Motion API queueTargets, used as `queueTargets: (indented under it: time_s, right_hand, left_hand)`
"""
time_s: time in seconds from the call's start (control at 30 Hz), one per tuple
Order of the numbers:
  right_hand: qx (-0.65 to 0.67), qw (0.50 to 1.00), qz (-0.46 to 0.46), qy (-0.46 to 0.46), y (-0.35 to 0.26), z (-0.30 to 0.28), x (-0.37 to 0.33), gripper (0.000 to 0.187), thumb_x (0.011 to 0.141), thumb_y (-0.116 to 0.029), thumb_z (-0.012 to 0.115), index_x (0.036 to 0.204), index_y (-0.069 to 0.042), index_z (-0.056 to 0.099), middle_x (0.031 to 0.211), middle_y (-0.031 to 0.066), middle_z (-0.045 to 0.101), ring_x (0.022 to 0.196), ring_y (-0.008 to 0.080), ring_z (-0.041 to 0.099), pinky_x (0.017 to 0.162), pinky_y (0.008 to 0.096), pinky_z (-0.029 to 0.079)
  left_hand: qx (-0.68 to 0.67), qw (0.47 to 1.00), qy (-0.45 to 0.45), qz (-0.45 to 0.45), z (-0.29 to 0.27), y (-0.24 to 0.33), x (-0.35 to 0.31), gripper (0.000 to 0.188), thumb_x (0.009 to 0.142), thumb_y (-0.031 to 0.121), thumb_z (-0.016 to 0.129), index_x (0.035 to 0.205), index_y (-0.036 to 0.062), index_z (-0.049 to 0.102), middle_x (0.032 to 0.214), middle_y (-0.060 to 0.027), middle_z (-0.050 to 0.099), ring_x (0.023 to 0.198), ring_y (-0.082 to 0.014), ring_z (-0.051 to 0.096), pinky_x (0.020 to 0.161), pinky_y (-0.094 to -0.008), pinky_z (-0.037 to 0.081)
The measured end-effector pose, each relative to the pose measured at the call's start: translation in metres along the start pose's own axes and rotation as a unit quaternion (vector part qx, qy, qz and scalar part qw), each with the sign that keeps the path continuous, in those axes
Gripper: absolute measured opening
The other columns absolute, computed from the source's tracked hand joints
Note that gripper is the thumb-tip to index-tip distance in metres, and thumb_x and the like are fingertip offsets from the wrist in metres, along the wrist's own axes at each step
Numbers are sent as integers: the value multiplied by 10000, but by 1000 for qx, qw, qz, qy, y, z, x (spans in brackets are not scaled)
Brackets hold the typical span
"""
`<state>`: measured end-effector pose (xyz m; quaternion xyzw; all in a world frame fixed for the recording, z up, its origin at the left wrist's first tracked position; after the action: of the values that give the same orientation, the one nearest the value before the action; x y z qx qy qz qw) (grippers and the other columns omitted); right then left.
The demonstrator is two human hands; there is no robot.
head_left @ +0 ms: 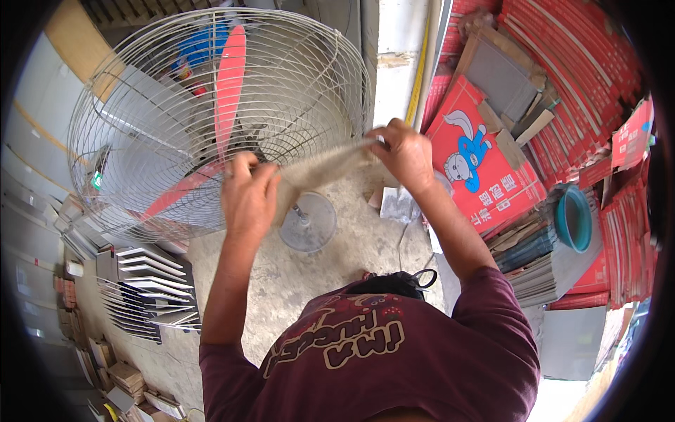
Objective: The person wipes the front metal guard of a standing fan and then cleans several white rectangular panels using a cloth.
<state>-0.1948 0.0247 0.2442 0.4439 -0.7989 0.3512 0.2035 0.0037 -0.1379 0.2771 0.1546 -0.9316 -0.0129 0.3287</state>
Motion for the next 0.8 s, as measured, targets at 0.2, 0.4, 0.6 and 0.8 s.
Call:
queueTargets:
  time_s: [0.2, 0.4, 0.6, 0.8]
  right_hand:
    - [252, 959, 104, 82, -23, -37, 94, 212, 812, -125, 637, 1012, -60, 668, 657, 60, 636, 618, 84, 610, 534, 263, 477]
    - [438, 892, 51, 96, -92, -35, 158, 305, 803, -152, 638, 1100, -88, 623, 854, 73, 680, 791, 149, 644, 737, 278, 502]
    - [317, 934, -15, 162, -84, -24, 150, 427, 816, -222, 634, 1214, -112, 530, 932, 116, 657, 808, 225, 628, 751, 323, 497]
    - [429, 882, 105, 162, 9, 37, 115, 427, 880, -117, 593, 1280, -49, 459, 1050, 98, 595, 943, 143, 573, 841, 276, 465]
  left_hand:
    - [-78, 977, 133, -150, -80, -18, 74, 208, 801, 168, 676, 1005, 134, 692, 613, -6, 562, 530, -115, 494, 505, -282, 404]
    - [-365, 872, 280, -168, -123, -52, 110, 244, 862, 109, 625, 1088, 22, 648, 700, 28, 610, 545, -39, 487, 506, -205, 389]
    - [-228, 931, 284, -15, -99, -12, 125, 348, 842, 95, 609, 1190, 96, 593, 961, -29, 646, 916, -127, 604, 696, -264, 461]
    - [-15, 970, 183, 156, -24, 64, 124, 495, 773, 151, 635, 1246, 110, 494, 1077, -117, 602, 1045, -288, 531, 905, -425, 374]
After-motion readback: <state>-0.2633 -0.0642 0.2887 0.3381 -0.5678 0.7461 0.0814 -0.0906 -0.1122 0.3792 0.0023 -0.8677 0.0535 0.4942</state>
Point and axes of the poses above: each hand's wrist, its own x-axis towards the middle knuckle, its own z-axis out of the palm, y = z × x, the point moved 7 cm from there along x, towards the middle knuckle
